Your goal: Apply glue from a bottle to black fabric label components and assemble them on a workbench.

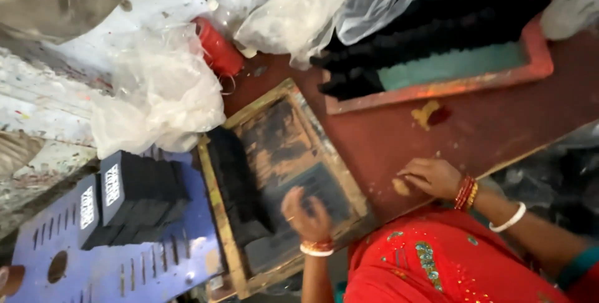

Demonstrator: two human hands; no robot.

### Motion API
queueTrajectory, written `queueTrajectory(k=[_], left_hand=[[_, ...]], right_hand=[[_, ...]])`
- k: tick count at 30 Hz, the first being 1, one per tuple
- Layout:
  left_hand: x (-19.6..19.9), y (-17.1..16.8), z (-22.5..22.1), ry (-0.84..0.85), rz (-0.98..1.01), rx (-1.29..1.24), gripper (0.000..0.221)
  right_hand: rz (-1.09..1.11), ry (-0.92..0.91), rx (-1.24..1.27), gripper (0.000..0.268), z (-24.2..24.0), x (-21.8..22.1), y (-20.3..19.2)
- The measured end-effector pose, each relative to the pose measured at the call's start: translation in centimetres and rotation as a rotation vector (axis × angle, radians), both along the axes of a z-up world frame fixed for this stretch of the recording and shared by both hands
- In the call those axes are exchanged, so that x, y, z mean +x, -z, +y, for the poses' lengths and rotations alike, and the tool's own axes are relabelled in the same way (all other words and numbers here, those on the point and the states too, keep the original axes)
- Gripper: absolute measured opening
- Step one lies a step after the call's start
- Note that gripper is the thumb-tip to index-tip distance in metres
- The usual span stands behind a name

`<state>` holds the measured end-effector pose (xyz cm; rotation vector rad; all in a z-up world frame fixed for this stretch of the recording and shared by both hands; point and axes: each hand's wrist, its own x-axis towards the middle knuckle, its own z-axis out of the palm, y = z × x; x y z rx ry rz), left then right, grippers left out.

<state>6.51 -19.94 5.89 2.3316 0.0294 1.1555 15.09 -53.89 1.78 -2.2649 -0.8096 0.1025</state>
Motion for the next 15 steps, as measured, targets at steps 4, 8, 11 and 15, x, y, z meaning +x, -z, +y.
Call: queueTrajectory(k=[4, 8, 11, 15], left_hand=[[9.1, -0.5, -9.1, 0.147, -0.238, 0.02, 0.044], [21.2, 0.1, -14.1, 0.027, 0.085, -0.089, 0.052], [28.0, 0.4, -16.1, -0.183, 0.255, -0.264, 0.063], [31.6, -1.1, -18.9, -0.476, 0.391, -0.28, 0.084]], right_hand=[[-0.089, 0.032, -0.084, 0.022, -7.7, 3.5, 2.5], [-0.013, 0.144, -0.136, 0.024, -15.1, 6.6, 1.8], [-0.038, 0.118, -0.079, 0.022, -18.6, 9.6, 1.4], [-0.119, -0.002, 0.076, 0.019, -21.2, 12.2, 1.4]])
